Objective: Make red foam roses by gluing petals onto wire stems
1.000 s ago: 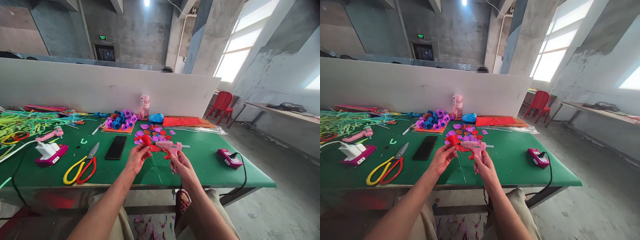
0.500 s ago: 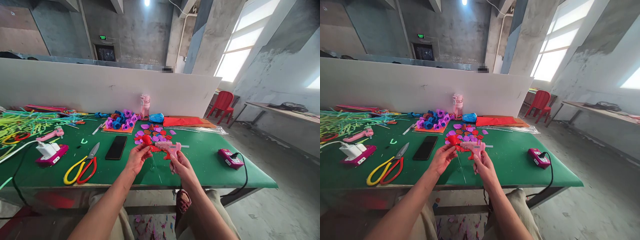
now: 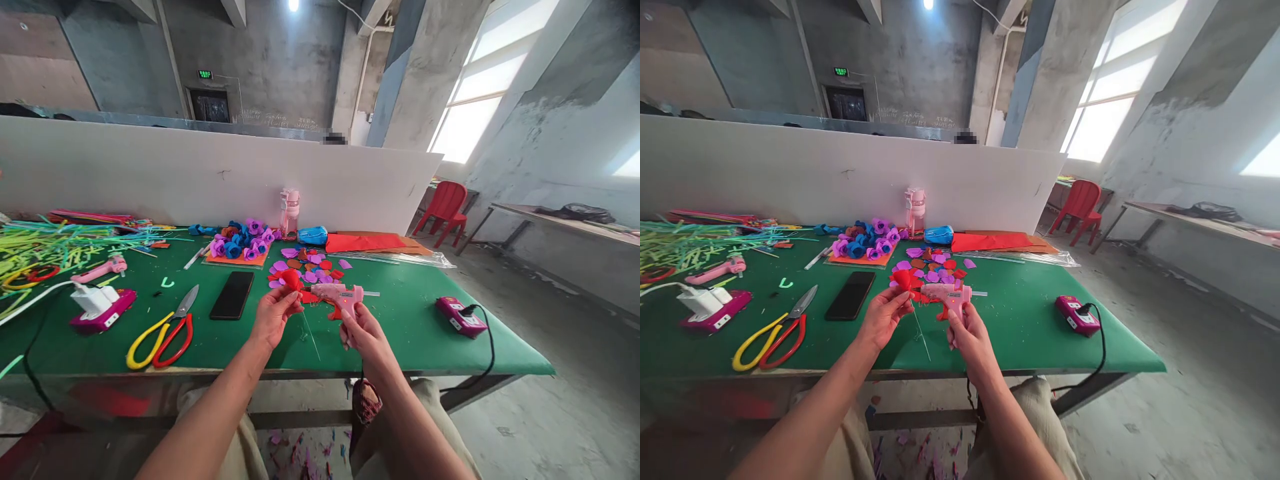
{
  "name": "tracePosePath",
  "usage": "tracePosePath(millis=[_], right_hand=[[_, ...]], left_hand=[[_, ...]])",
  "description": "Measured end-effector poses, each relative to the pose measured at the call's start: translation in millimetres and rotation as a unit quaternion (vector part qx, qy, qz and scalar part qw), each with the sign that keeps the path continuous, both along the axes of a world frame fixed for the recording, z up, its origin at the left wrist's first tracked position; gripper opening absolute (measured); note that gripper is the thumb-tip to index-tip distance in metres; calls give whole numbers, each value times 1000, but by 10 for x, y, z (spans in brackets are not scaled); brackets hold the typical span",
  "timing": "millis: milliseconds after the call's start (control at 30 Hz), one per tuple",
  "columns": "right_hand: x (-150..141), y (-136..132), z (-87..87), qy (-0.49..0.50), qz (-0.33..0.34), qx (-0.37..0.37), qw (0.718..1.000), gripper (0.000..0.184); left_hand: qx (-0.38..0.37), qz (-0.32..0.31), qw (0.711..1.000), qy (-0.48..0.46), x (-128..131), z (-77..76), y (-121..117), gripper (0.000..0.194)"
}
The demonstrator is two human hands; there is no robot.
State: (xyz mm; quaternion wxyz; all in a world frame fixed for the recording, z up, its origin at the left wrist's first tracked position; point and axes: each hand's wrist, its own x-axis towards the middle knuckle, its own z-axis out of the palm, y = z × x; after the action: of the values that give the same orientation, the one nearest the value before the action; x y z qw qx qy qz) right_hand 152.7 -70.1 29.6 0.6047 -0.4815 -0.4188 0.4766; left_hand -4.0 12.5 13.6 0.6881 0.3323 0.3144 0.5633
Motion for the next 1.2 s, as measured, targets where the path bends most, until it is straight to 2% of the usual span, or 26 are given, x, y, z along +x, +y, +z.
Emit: tracePosePath(millis=[167,333,567,733,833,900,933,1033,1133,1200], right_hand=[[-10,25,-23,-1,-12,7,1000,35],[-15,40,-23,-4,4,5,1000,33],[-43,-1,45,6,4,0,1000,33],[277,118,-3,28,-32,-15,999,33],[644,317,-167,-47,-71,-53,995,33],[878,460,-300,-186,-99,-107,972,27],[975,523,-362,-277,-121,-133,944,25],[1157,650,-501,-363,-158,-157,905,17],[1192,659,-546,-419,-178,-157,876,16],[1155,622,-513,-499,-203,-151,829,19]], left_hand=[[2,3,1000,10,5,8,-4,30],[1,0,1000,6,14,19,-11,31],[-3,2,1000,10,7,24,-10,31],[-5,-3,1000,-2,-37,30,-3,29],[-4,-19,1000,-11,-68,29,7,28],[-5,-31,999,-15,-81,31,14,27],[-5,-37,999,-16,-85,34,16,27],[2,-46,999,-19,-90,47,19,27],[17,-45,998,-33,-95,53,26,26],[30,-46,997,-46,-103,49,39,26]])
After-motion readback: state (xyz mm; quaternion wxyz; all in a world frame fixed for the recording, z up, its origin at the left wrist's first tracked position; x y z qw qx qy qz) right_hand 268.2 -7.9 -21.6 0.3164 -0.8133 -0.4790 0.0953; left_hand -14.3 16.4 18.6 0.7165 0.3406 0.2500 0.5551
